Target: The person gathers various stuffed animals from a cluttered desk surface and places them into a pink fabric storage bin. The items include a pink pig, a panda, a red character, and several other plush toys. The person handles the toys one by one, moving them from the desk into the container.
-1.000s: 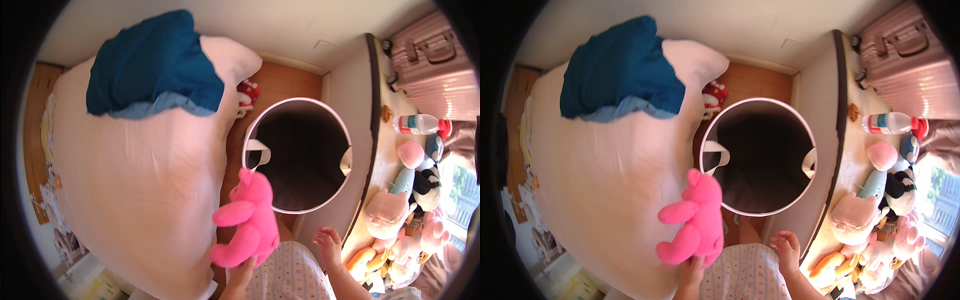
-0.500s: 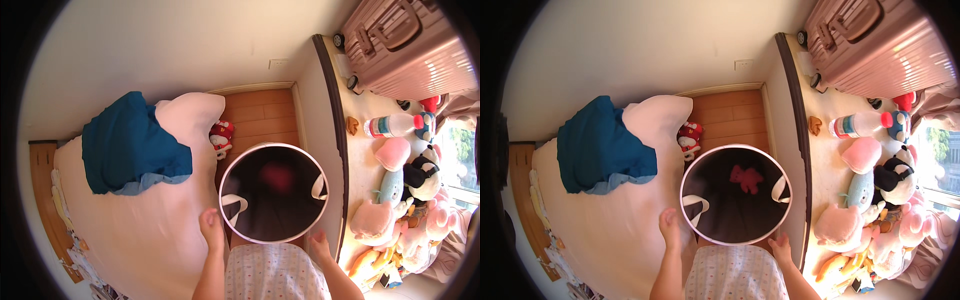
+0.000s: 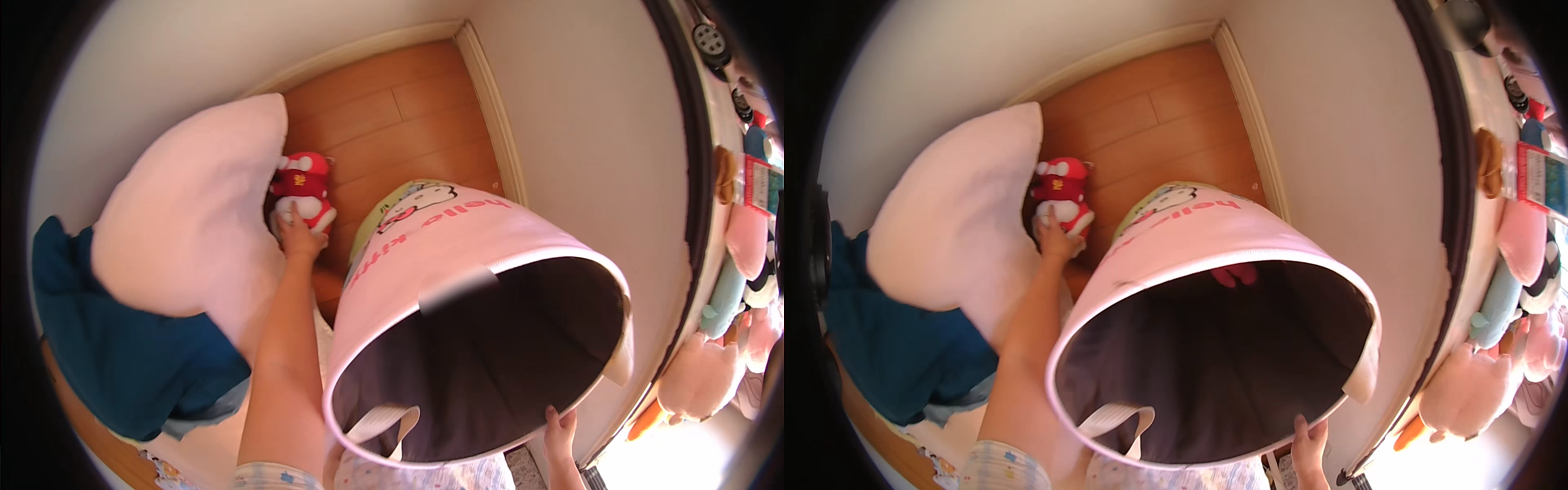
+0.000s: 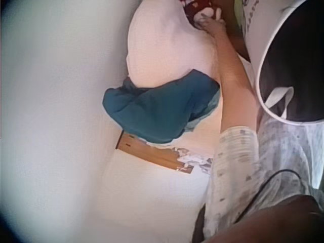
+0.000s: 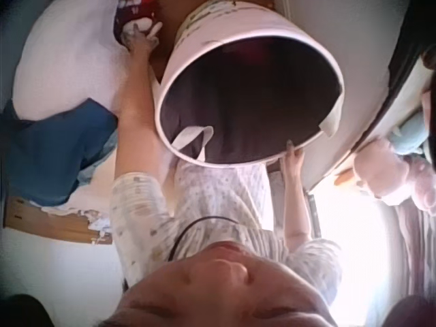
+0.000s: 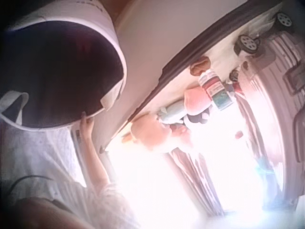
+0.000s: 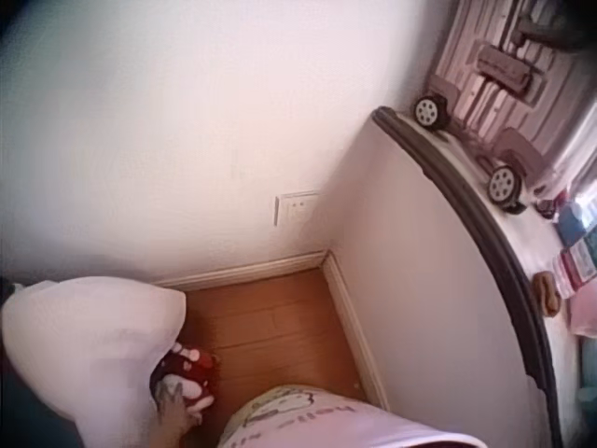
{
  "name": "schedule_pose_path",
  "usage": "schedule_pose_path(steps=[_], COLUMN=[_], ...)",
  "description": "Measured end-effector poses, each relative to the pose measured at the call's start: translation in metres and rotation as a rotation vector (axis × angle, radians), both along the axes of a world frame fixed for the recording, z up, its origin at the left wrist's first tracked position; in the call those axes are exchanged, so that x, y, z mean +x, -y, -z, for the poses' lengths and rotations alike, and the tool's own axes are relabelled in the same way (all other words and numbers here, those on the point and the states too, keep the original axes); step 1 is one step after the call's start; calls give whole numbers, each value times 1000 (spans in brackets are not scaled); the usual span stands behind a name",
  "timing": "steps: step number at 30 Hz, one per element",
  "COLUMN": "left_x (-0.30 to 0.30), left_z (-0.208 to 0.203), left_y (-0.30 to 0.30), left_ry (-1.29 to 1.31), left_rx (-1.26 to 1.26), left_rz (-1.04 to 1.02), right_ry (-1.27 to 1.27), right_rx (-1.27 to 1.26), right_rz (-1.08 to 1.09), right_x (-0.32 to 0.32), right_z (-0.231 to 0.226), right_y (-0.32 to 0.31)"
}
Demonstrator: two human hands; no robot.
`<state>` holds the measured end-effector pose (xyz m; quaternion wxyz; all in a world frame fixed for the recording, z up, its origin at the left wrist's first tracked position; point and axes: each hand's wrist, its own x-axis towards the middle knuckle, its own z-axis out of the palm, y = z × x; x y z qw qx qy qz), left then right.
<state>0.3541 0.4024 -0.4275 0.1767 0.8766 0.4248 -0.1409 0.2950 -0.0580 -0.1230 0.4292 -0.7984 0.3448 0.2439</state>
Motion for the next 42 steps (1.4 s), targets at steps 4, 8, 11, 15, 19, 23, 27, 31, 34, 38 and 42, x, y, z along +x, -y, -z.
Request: schedule_pose_path(steps=[4,8,11,15,19,23,27,31,34,38,42], left_x=[17,9,17,46,38,1,-30,-56,-25,-38,-64], left_z=[24,20,-26,-162,-308,-414,-447,-361,-341,-359,-355], left_y=[-4,-13,-3,33,50,87,175,252,266,267,228], left_ry=[25,165,312,758,849,912,753,361,238,351,125], left_rx=[-116,-42,-275,-644,-422,-549,-900,-873,-599,-261,378], left_rz=[-279,-225,-429,-490,-354,-470,-554,-525,-515,-109,-276], right_ry=[62,129,139,127,141,91,-27,67,45,97,47], right_rx=[-141,-132,-159,-106,-87,46,128,69,125,144,69], right_rz=[9,74,-22,28,-56,71,4,2,32,1,-42], right_x=[1,-6,-7,-8,-9,13,-2,5,9,14,26], right_z=[2,6,11,15,17,-4,27,22,28,22,10], right_y=[-13,-16,-17,-11,-6,-23,-4,3,1,-8,-8])
